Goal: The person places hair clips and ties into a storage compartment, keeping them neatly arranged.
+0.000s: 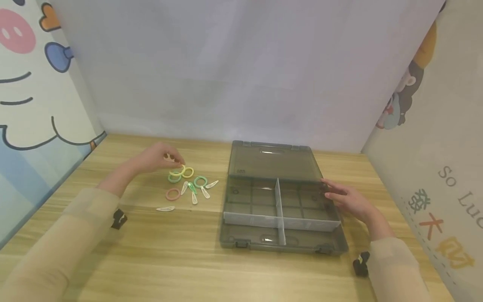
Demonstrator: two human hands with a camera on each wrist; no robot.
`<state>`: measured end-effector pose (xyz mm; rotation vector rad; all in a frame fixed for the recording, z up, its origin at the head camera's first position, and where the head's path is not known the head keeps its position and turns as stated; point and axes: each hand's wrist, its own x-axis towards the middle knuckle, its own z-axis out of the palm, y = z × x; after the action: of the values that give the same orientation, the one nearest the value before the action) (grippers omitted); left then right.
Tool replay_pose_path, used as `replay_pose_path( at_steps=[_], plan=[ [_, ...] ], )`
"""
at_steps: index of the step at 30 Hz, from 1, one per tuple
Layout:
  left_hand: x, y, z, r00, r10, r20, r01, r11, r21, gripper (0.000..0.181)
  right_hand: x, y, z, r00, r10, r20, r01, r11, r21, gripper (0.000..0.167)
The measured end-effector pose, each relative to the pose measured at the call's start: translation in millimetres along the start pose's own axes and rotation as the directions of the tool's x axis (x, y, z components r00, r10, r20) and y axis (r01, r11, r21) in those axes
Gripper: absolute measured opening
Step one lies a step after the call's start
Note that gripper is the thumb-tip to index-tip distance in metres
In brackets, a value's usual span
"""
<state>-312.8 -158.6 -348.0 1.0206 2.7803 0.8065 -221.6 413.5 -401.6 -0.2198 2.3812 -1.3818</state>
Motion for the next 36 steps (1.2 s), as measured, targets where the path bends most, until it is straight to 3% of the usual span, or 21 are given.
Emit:
replay_pose_path(
  at_steps=[15,26,31,36],
  plan=[
    [31.2,51.2,-20.6,0.997,0.057,0.050,-0.057,0.998,-0.001,0.010,-0.9,-0.5,0.7,1.000,-0.007,-0.029,0.006,1.000,-0.030,0.064],
    [57.3,84.5,-24.9,0.992,0.118,0.052,-0.118,0.993,-0.005,0.005,-4.0,-6.0,0.0,1.000,-0.011,-0.018,0.011,0.999,-0.042,0.065],
    [69.2,99.8,-25.2,0.982,0.181,0.061,-0.180,0.984,-0.012,0.008,-3.2,-5.5,0.5,1.000,0.000,-0.018,-0.001,0.999,-0.042,0.065],
    [82.1,114.7,-23.4,0.975,0.208,0.083,-0.209,0.978,0.000,0.010,-0.5,-2.6,0.8,1.000,0.005,-0.004,-0.006,0.999,-0.032,0.066]
  ],
)
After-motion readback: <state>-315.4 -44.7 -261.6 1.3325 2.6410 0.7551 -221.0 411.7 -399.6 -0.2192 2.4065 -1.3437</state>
